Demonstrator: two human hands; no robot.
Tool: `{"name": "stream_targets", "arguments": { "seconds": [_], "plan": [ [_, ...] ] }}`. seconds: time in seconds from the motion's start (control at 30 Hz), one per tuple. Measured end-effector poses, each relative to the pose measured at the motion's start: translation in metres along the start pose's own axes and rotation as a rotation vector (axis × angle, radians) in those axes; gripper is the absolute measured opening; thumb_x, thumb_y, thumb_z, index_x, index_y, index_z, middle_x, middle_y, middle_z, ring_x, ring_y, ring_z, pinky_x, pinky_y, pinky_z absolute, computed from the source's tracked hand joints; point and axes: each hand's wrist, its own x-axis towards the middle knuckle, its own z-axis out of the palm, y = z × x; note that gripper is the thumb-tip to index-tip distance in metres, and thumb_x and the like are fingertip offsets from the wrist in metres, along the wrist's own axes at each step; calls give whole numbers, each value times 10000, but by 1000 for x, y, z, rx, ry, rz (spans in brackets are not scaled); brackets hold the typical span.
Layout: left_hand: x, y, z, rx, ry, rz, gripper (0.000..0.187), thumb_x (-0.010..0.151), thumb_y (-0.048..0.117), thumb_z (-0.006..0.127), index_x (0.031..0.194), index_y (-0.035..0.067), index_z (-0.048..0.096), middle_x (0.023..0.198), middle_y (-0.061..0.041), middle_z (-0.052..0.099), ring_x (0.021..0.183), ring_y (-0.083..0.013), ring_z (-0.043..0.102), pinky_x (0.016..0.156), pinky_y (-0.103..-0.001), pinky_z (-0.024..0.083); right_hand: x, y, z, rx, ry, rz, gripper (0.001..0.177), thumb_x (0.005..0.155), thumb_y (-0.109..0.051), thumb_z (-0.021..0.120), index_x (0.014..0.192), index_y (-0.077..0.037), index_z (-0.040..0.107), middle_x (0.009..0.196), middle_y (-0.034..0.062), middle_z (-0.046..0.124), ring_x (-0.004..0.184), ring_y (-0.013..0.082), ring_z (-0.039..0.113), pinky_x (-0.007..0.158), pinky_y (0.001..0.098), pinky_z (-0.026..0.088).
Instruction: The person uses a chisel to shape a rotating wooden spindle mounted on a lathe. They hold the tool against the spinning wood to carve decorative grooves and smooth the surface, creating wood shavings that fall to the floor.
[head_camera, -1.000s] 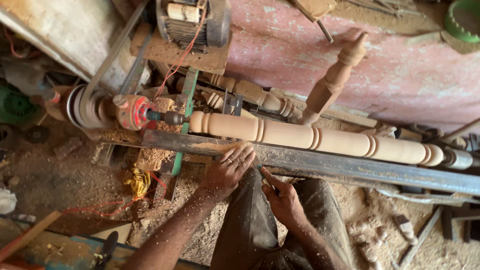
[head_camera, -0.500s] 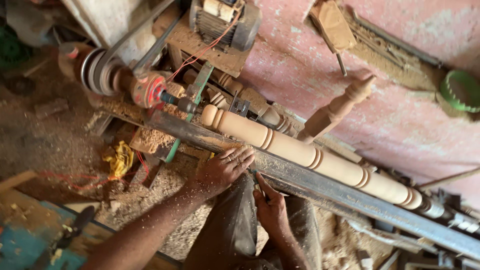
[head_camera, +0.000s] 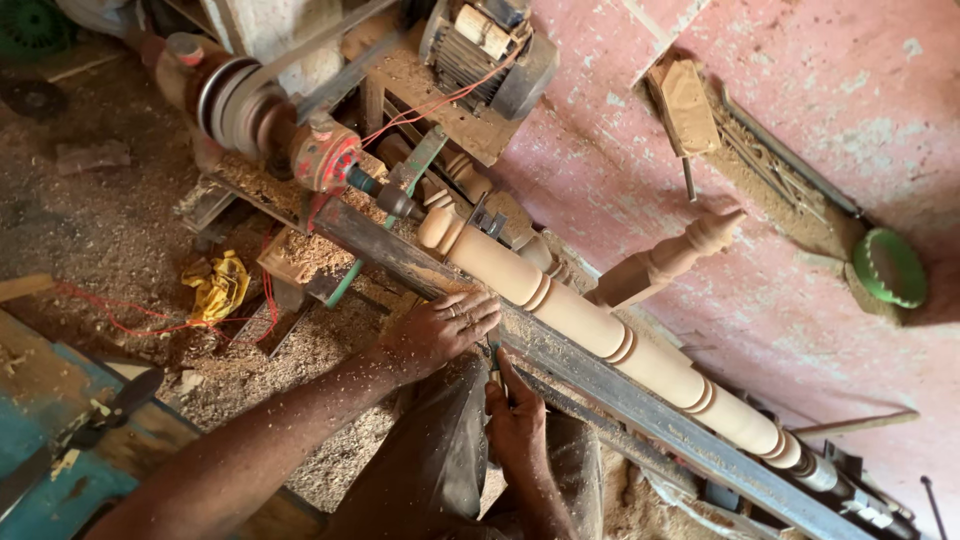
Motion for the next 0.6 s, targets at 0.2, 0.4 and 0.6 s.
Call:
{"name": "stream_targets", "arguments": {
  "seconds": [0.2,0.4,0.6],
  "plan": [
    [-1,-3,-6,37,-18,5,488,978,121,512,1454,14,518,1526,-132,524,1453,-278,447,1230,-407,331,-3,-10,3,-51,15,-41,549,984,-152,586,1523,-237,524,623,-5,558,507,68,427,508,260,439],
    [-6,-6,-1,5,33,-33,510,965,97,506,1472,46,518,1538,-110,528,1462,-269,440,1232,-404,318,1,-5,6,-63,8,-100,542,987,-164,583,1523,-223,523,663,-9,582,551,65,440,542,260,454],
    [-8,-8,-4,2,24,-27,519,956,112,511,1467,19,507,1528,-141,522,1465,-286,431,1232,-424,308,10,7,10,-16,-17,-155,534,1002,-174,581,1530,-186,504,674,-21,556,534,57,435,503,256,429]
  ]
}}
